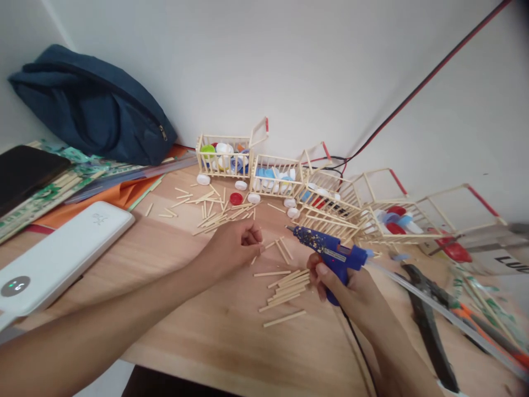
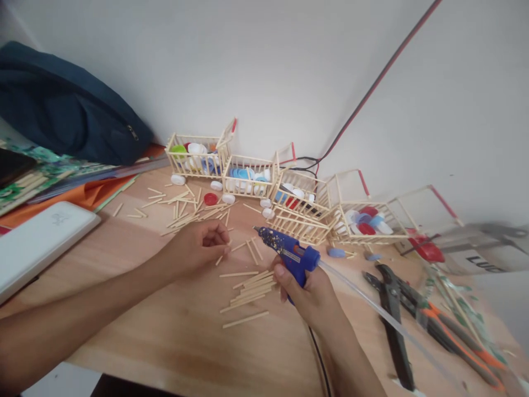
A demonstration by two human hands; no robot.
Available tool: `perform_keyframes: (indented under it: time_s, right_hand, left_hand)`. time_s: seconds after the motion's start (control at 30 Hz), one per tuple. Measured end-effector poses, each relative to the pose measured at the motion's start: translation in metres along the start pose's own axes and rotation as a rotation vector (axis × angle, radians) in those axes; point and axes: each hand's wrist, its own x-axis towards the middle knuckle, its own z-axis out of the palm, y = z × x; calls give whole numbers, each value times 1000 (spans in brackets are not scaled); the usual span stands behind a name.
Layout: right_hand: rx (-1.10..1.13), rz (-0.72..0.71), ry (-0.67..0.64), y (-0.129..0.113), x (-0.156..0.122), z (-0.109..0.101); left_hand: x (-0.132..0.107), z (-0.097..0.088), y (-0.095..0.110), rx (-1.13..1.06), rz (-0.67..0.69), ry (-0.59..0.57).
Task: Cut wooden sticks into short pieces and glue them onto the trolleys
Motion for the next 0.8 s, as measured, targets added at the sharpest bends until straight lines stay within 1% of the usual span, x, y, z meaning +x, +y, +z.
perform_keyframes:
  time_s: [0.07,0.17,0.33,0.43,0.5,0.6,0.7,0.73,0.8]
  right_hand:
    - [18,26,-50,2,-1,-5]
    - [-5,63,-109,3,-1,-10]
    - [-121,91,-104,3,-2,-9]
    - [-192,73,-118,6,-1,-9]
    - [-238,51,-126,7,-1,-9]
    - [-267,44,-110,9,0,-12]
    - [-216,96,-81,10,-1,-14]
    - [-194,112,-77,10,-1,-14]
    - [-158,129,-80,11,0,-14]
  left_hand:
    - [1,-3,1,15,9,17]
    - [1,-4,1,63,60,38]
    - [-5,-4,0,322,178,57]
    - [-8,-4,-1,473,271,54]
    - [-11,-4,-1,524,319,59]
    - [-15,-2,3,514,291,72]
    - [-16,0,5,532,226,75]
    - [-15,1,4,563,223,81]
    - [-13,2,-1,646,261,92]
